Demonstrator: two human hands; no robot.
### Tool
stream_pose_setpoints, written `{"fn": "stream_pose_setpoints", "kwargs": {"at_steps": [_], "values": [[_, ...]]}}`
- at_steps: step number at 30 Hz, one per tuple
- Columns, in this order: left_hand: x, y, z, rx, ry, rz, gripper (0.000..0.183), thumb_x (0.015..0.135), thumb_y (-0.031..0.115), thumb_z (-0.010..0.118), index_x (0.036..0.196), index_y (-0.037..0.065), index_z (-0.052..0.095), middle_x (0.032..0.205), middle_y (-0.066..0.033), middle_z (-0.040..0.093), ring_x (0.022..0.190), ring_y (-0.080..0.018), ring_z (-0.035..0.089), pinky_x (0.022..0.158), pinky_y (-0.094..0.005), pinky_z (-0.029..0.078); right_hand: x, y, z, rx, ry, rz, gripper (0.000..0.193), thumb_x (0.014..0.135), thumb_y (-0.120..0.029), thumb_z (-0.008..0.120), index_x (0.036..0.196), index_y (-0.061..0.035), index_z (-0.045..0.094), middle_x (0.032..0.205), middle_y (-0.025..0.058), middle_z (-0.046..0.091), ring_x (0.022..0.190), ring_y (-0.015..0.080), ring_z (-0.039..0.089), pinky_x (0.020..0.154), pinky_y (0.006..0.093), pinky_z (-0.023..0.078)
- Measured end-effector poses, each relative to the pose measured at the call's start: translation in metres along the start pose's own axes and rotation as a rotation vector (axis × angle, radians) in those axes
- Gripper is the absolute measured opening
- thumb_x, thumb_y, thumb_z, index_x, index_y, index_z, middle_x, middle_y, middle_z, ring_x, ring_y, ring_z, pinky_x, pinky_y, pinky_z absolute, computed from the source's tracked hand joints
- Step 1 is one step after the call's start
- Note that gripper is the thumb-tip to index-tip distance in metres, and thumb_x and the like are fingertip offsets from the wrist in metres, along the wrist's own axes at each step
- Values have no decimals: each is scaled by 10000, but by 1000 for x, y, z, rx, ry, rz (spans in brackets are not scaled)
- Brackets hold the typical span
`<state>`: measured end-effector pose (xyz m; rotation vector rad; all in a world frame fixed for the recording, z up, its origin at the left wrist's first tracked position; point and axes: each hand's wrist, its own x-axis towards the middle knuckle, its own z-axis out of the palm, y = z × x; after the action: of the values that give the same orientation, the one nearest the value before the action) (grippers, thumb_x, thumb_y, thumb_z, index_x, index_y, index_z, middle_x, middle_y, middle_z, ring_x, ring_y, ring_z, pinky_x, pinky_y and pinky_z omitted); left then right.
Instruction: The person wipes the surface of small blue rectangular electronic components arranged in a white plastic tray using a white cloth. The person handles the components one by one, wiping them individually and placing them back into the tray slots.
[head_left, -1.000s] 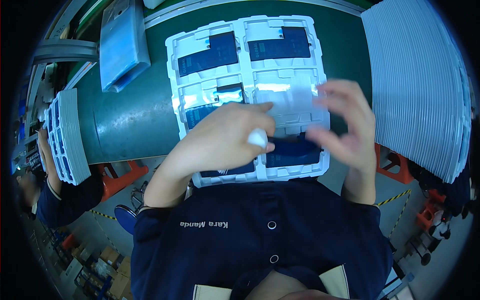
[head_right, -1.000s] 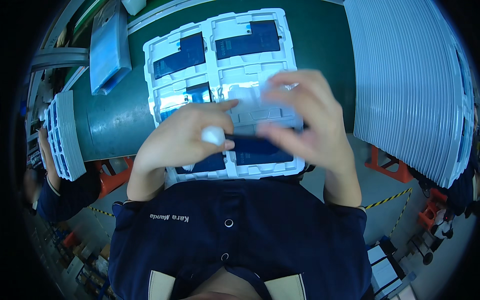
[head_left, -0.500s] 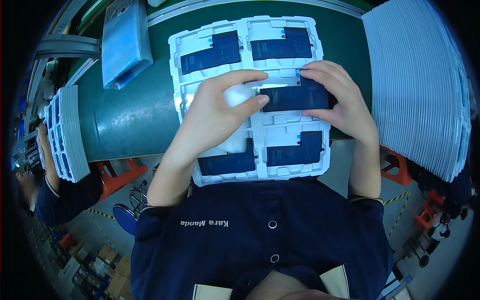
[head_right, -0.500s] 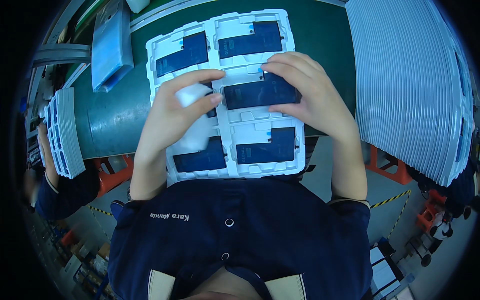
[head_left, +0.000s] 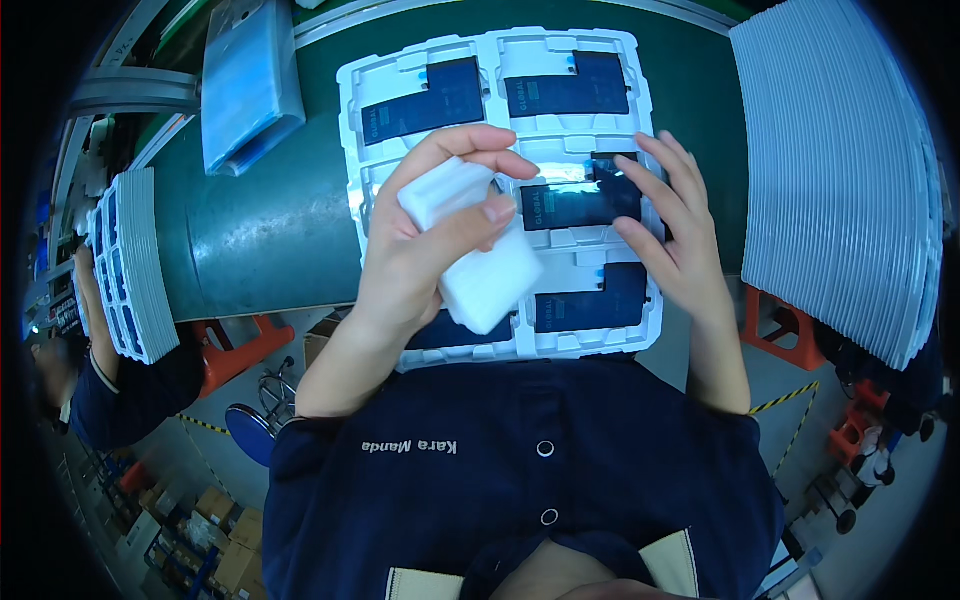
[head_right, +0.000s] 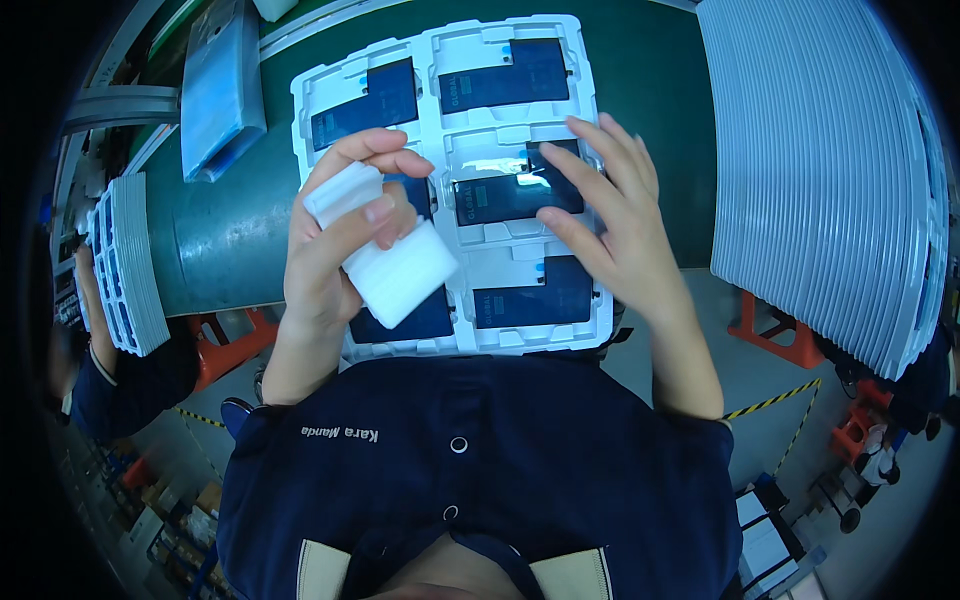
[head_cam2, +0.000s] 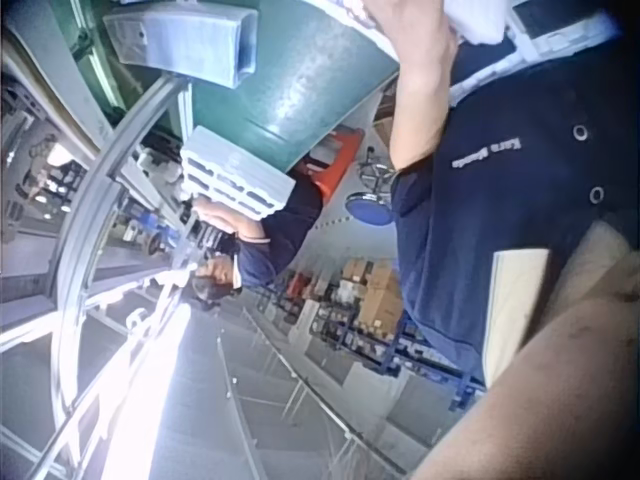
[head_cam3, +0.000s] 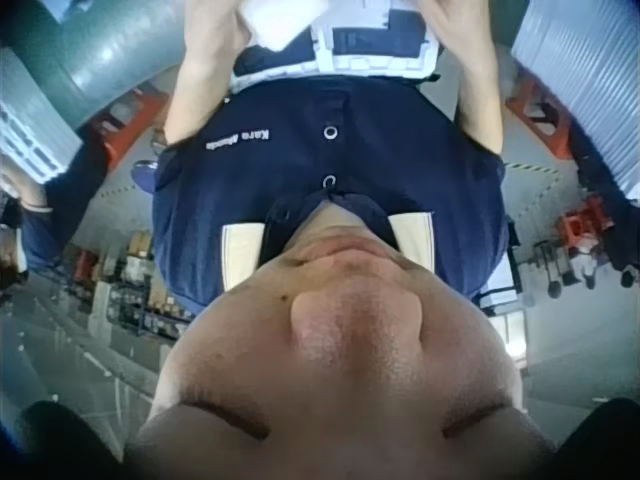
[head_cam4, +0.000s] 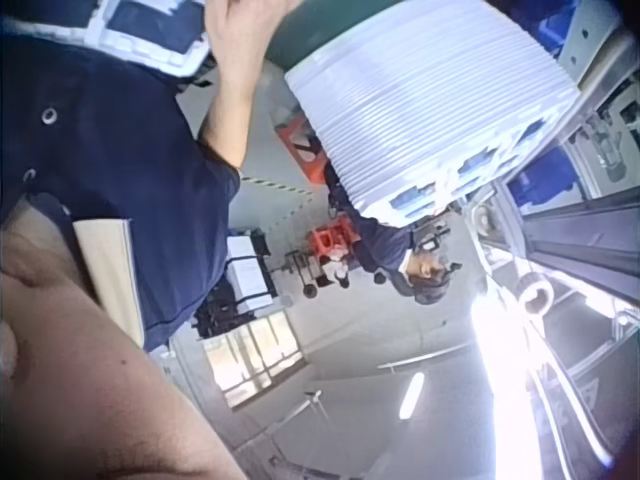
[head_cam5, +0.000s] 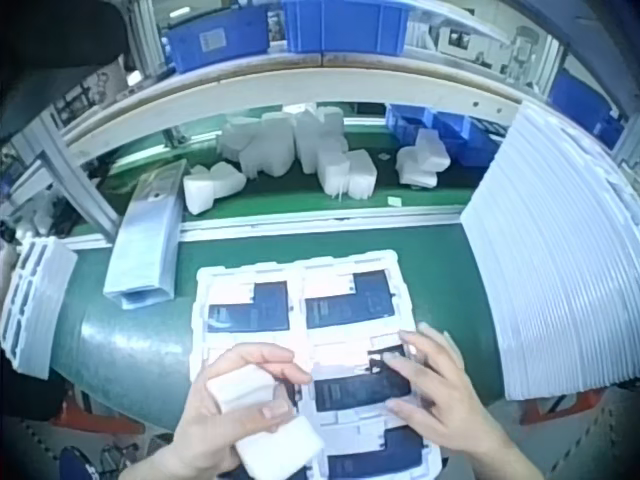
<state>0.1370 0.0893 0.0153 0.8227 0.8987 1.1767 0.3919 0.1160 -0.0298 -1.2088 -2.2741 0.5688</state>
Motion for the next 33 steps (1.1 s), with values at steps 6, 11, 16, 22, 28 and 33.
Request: {"fn": "stream_pose_setpoints", "kwargs": {"at_steps": [6, 11, 16, 22, 28, 33], "values": [[3, -9, -12, -328, -30, -42, 309, 845, 55, 589, 1144, -8, 543, 1072, -158, 622, 879, -169, 618, 799, -310, 519, -23, -25, 28, -362, -35, 235, 568, 914, -390, 560, 1387, -91, 460, 1510, 189, 293, 1387, 434, 255, 1096, 566, 222], [11, -2, 9, -288, 124, -96, 206, 899, 110, 619, 1063, 3, 554, 1147, -177, 616, 1021, -241, 629, 885, -364, 527, 1, -20, 30, -414, 9, 189, 532, 931, -369, 542, 1376, -87, 473, 1496, 182, 320, 1387, 430, 254, 1095, 578, 213], [1, -7, 14, -255, 79, 4, 141, 908, 52, 619, 1026, 23, 547, 947, -96, 642, 934, -198, 645, 817, -336, 542, 8, -44, 13, 482, 69, 256, 466, 964, -280, 528, 1341, -11, 474, 1344, 136, 484, 1247, 259, 448, 1036, 416, 348], [-12, -24, 16, -239, 43, 92, 190, 907, 129, 640, 1043, 58, 527, 923, -97, 611, 927, -225, 635, 787, -362, 536, -7, -75, 25, 1290, 137, 378, 289, 842, -31, 704, 1108, 24, 606, 1006, 75, 634, 904, 118, 597, 824, 250, 473], [-22, -22, 13, -165, -1, 111, 198, 920, 167, 618, 1050, 60, 513, 913, -78, 583, 905, -194, 614, 768, -332, 514, -13, -67, 24, 1215, 278, 380, 123, 855, -16, 682, 949, 63, 684, 977, 124, 661, 840, 141, 625, 776, 250, 502], [-26, -27, 8, -262, 53, 118, 208, 899, 84, 645, 1082, 53, 552, 917, -59, 629, 766, -97, 574, 698, -245, 473, -21, -60, 23, 1236, 418, 494, 148, 869, -19, 666, 1001, 47, 669, 938, 113, 671, 775, 134, 640, 737, 242, 519]]}}
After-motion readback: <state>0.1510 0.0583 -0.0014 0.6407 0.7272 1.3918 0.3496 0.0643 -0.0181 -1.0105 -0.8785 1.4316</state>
